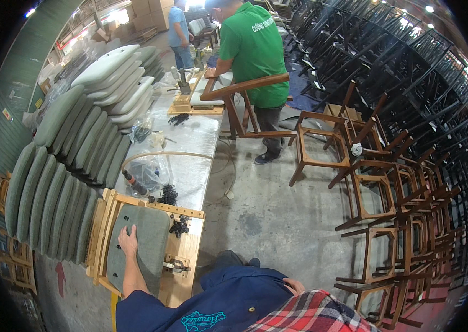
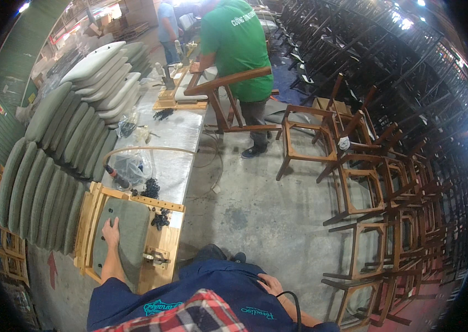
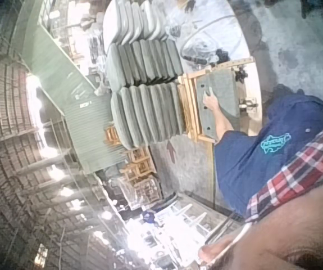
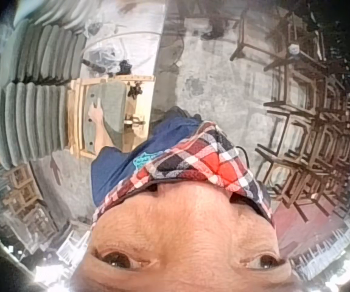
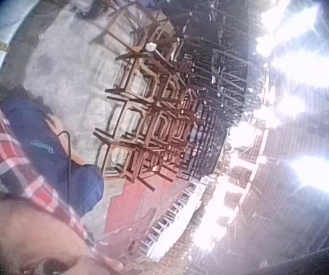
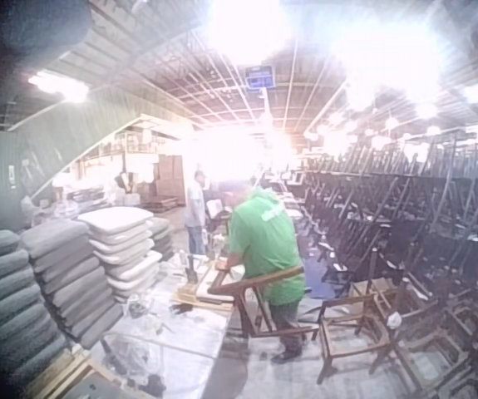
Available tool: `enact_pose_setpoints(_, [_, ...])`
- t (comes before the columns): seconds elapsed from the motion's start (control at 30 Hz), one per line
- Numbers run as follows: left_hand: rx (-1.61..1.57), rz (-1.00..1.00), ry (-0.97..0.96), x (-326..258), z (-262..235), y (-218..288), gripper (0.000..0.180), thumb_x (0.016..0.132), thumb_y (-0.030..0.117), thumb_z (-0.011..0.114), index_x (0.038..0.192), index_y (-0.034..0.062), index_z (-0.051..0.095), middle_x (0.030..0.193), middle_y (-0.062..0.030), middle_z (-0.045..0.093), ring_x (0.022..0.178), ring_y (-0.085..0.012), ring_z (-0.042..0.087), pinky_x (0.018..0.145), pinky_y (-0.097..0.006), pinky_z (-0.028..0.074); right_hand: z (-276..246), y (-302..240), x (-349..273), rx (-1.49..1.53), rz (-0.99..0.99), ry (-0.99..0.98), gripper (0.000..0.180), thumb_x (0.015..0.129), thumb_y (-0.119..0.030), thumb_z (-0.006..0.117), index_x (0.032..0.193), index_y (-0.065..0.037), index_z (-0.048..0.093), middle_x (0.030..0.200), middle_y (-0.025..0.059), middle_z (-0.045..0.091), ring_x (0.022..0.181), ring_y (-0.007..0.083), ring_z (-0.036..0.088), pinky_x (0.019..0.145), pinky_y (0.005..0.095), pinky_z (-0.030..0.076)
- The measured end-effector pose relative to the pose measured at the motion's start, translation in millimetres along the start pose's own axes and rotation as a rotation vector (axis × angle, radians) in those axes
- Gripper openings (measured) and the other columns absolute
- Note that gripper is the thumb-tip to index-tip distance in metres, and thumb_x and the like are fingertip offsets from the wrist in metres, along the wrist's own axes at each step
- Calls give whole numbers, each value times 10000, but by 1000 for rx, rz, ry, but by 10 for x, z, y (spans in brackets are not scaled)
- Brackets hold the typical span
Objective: The person attaches a gray upholstered seat cushion to a wooden chair frame using a pneumatic drill and fasteners. After securing the cushion, the person lifts the assembled unit and places it on a stack of similar cushions.
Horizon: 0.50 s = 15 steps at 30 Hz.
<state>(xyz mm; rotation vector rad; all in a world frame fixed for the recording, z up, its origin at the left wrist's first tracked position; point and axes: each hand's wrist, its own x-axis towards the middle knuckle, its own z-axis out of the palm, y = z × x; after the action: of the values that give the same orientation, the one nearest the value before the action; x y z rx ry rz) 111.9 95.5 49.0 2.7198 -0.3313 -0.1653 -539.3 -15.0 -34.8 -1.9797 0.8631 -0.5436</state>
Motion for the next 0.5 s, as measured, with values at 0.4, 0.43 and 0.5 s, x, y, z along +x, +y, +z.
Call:
enact_pose_setpoints(0.4, [23, 21, 7, 34, 13, -27, 727, 921, 564, 532, 1412, 30, 484, 1500, -146, 425, 1404, -317, 328, 1171, -433, 249, 8, 82, -10, -174, -153, -18, 488, 861, -77, 624, 1324, -193, 519, 1313, 119, 570, 1172, 305, 577, 966, 407, 484])
enact_pose_setpoints(0.43, [23, 21, 5, 30, 11, -14, 727, 921, 564, 531, 1412, 30, 484, 1500, -145, 424, 1405, -317, 328, 1172, -433, 249, 19, 110, -25, -178, -151, -19, 496, 856, -72, 626, 1324, -195, 518, 1313, 118, 570, 1172, 304, 578, 966, 406, 484])
enact_pose_setpoints(0.5, [22, 15, 4, 20, 1, -18, 728, 922, 566, 529, 1413, 30, 483, 1502, -144, 422, 1405, -317, 327, 1172, -432, 249, 24, 80, -20, -161, -152, 1, 501, 853, -64, 623, 1324, -196, 515, 1315, 114, 569, 1172, 301, 578, 967, 404, 483])
